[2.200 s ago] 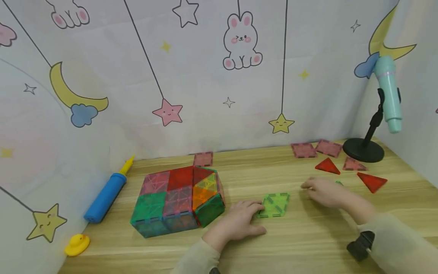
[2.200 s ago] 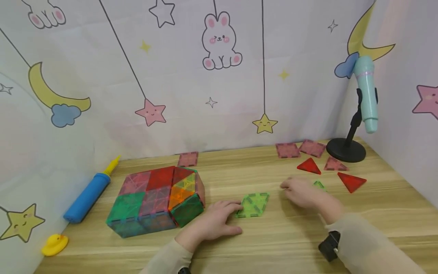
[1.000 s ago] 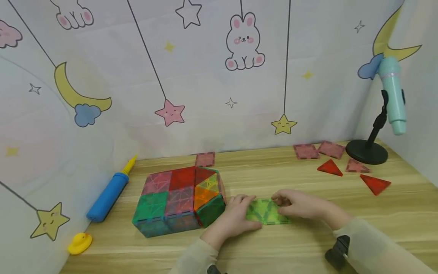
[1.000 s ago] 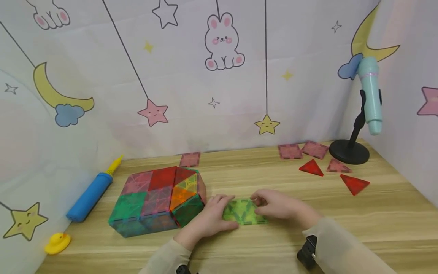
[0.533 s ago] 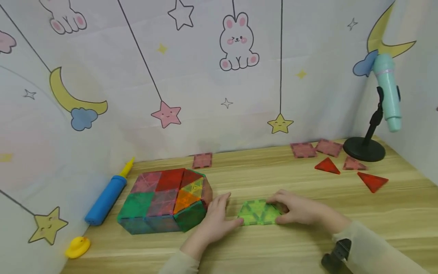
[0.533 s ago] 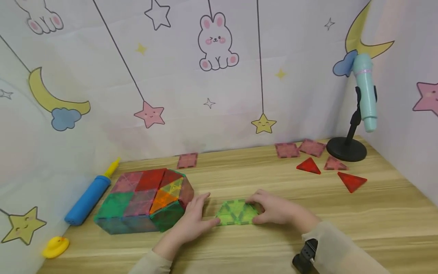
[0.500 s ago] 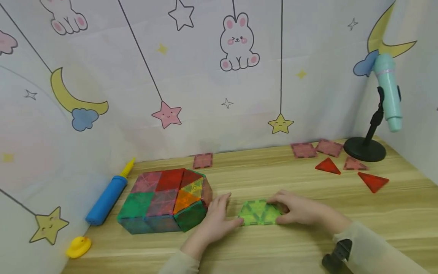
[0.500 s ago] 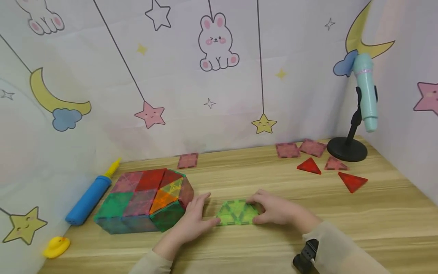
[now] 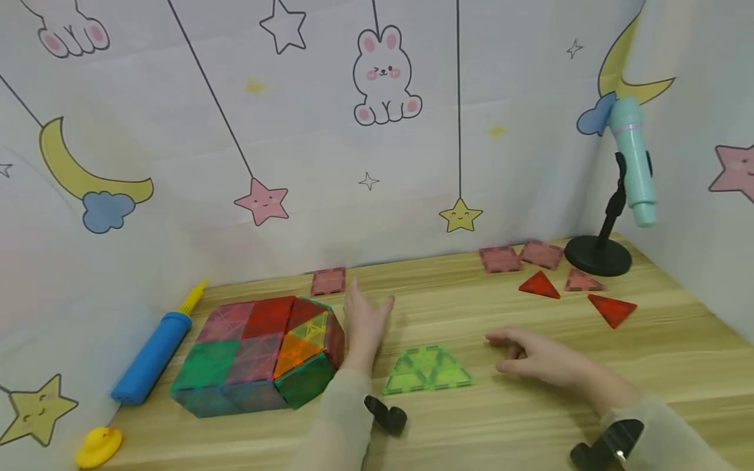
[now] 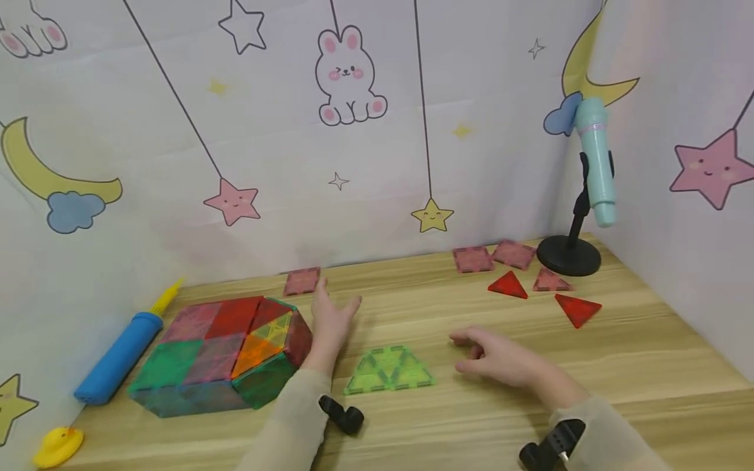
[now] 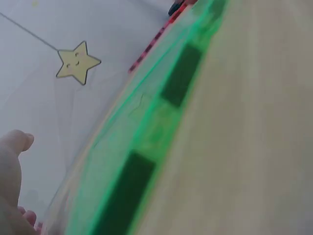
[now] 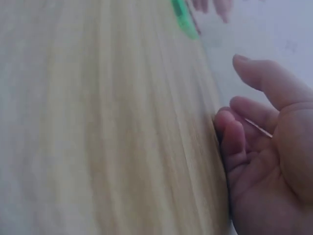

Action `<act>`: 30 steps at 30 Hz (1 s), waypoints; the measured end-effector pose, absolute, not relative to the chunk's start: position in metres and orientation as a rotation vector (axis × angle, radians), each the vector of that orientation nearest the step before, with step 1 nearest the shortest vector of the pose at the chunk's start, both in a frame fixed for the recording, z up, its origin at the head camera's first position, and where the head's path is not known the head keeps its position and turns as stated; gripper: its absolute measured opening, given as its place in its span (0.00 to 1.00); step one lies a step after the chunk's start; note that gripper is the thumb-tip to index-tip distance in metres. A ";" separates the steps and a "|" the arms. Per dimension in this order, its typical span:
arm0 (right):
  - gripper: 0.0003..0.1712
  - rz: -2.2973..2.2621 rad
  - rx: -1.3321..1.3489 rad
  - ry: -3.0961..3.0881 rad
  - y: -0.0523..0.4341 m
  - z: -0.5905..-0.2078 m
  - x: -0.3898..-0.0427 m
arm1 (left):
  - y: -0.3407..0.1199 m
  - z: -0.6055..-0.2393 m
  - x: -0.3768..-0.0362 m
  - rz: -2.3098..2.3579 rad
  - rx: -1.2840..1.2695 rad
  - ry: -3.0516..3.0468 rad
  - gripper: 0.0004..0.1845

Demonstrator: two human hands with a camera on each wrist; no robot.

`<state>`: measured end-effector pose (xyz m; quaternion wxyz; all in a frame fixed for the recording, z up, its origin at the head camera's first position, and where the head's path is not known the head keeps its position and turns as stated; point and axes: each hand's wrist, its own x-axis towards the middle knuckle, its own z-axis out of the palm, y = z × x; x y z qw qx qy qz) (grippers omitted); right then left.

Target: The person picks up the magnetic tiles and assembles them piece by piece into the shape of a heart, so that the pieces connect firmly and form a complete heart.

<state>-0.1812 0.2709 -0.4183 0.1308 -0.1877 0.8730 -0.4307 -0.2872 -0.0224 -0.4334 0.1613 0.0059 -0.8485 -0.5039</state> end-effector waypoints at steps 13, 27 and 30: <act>0.28 -1.431 -0.467 2.510 0.275 -0.426 -0.180 | -0.040 -0.425 -0.321 -1.196 0.322 -2.745 0.49; 0.29 -1.424 -0.485 2.544 0.284 -0.428 -0.179 | -0.025 -0.427 -0.275 -1.134 -0.621 -2.885 0.39; 0.29 -1.404 -0.474 2.526 0.281 -0.426 -0.181 | -0.028 -0.427 -0.269 -1.003 -0.681 -2.920 0.36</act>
